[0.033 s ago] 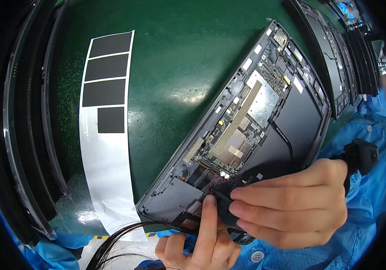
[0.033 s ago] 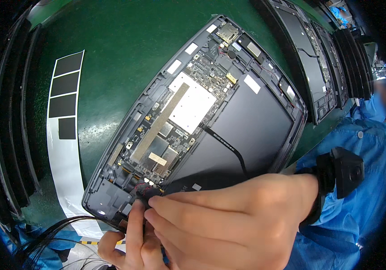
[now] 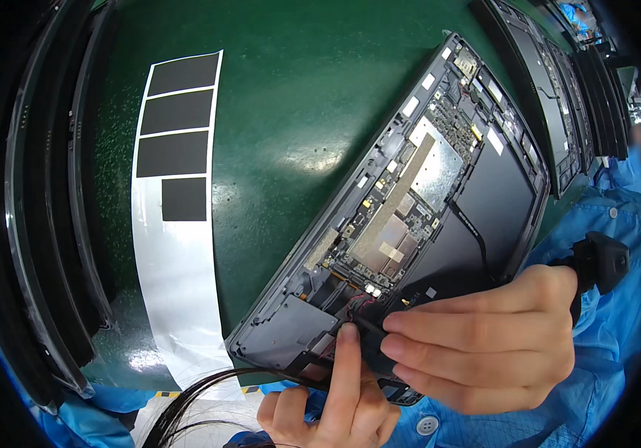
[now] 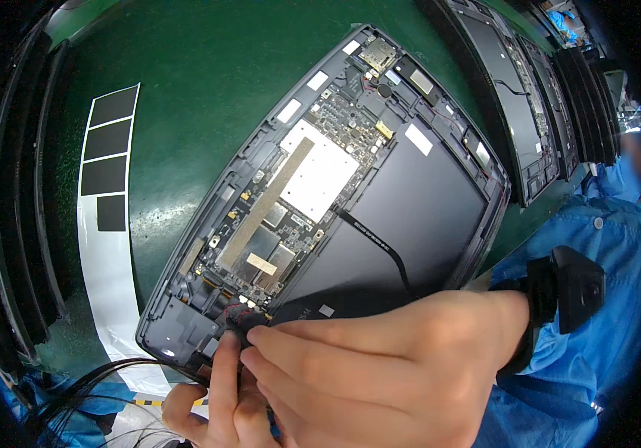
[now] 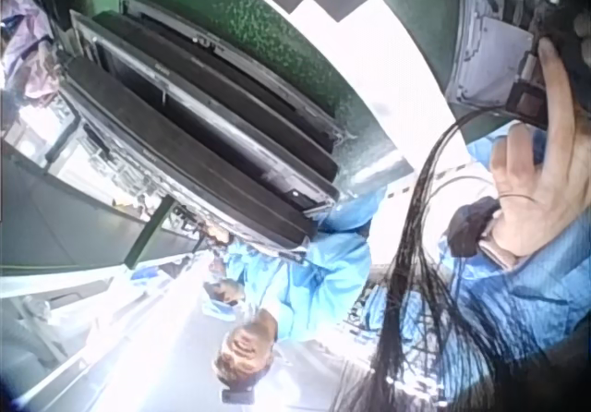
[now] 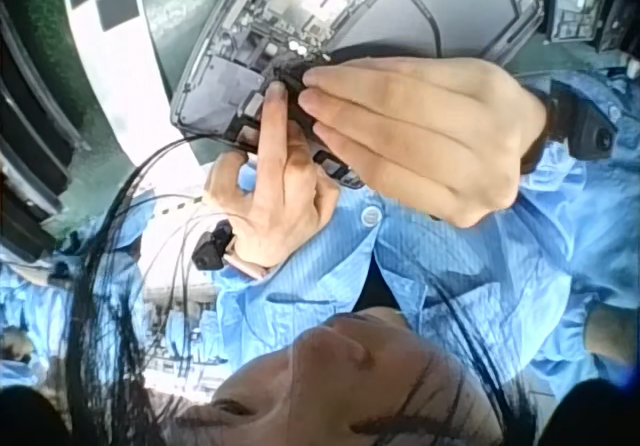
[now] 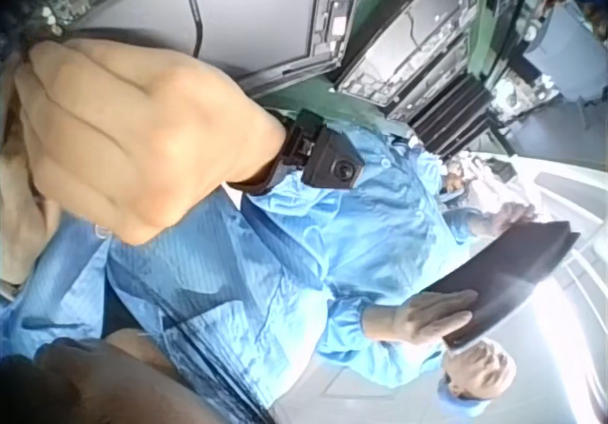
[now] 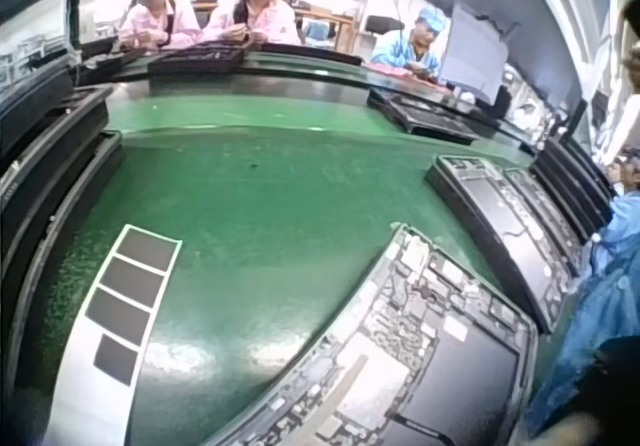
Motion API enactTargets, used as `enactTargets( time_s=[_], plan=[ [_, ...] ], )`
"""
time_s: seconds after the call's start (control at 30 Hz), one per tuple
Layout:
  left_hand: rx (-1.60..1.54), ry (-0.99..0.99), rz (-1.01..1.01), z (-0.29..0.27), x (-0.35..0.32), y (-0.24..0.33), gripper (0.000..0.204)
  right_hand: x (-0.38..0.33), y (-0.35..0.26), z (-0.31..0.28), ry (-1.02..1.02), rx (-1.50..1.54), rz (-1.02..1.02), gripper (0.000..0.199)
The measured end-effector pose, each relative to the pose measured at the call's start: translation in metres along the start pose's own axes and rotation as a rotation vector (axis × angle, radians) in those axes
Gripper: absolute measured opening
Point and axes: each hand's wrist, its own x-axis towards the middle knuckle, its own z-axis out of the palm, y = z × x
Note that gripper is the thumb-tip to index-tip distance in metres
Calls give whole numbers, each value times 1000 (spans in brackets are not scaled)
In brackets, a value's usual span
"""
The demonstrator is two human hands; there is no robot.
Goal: Assembling the internal components of an electronic device on a factory line, including cable management and adhesive application.
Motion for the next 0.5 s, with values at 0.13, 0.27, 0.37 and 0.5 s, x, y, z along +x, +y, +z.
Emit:
enactTargets(
  time_s=[0.13,0.27,0.37,0.5],
  plan=[
    [-61,-112,-205,-13,8,9,25,3,8,4,-81,-69,-159,16],
    [27,-84,-54,-6,4,-1,24,2,5,-4,-154,-92,-193,18],
    [31,-6,-12,-4,9,-1,23,0,2,-4,-110,-105,-150,16],
    [191,15,84,5,2,-9,22,-1,1,4,18,12,-2,9]
  ],
)
